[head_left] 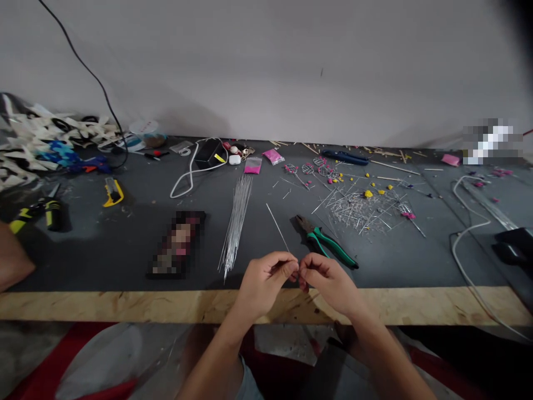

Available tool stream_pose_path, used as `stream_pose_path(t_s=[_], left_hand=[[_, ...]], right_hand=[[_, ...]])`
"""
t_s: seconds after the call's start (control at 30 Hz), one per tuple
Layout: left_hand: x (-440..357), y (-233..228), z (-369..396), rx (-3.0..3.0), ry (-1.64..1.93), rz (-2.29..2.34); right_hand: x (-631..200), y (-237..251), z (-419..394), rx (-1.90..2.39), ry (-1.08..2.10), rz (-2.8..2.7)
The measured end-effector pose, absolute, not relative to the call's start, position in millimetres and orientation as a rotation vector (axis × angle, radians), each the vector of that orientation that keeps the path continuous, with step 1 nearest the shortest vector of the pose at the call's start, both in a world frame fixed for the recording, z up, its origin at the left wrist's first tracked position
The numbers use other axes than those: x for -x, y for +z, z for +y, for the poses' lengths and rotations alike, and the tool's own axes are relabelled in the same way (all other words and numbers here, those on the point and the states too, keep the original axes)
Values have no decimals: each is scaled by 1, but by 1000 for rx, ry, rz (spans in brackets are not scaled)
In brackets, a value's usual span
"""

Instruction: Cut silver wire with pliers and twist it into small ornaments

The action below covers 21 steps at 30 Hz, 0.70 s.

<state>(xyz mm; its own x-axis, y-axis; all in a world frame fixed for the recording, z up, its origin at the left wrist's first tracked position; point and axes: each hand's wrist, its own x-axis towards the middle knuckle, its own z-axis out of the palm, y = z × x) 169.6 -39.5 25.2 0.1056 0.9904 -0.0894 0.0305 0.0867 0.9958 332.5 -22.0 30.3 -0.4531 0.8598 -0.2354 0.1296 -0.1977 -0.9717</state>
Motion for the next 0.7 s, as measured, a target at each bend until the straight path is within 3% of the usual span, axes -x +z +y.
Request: stream_pose_path(t_s=[0.37, 0.7], left_hand=[[-179, 26, -34, -1648, 1004, 1222], [-188, 24, -31, -1681, 1002, 1219]], right_hand=[[-341, 28, -20, 1372, 1452, -1683], [-353, 21, -18, 1377, 1492, -1614]])
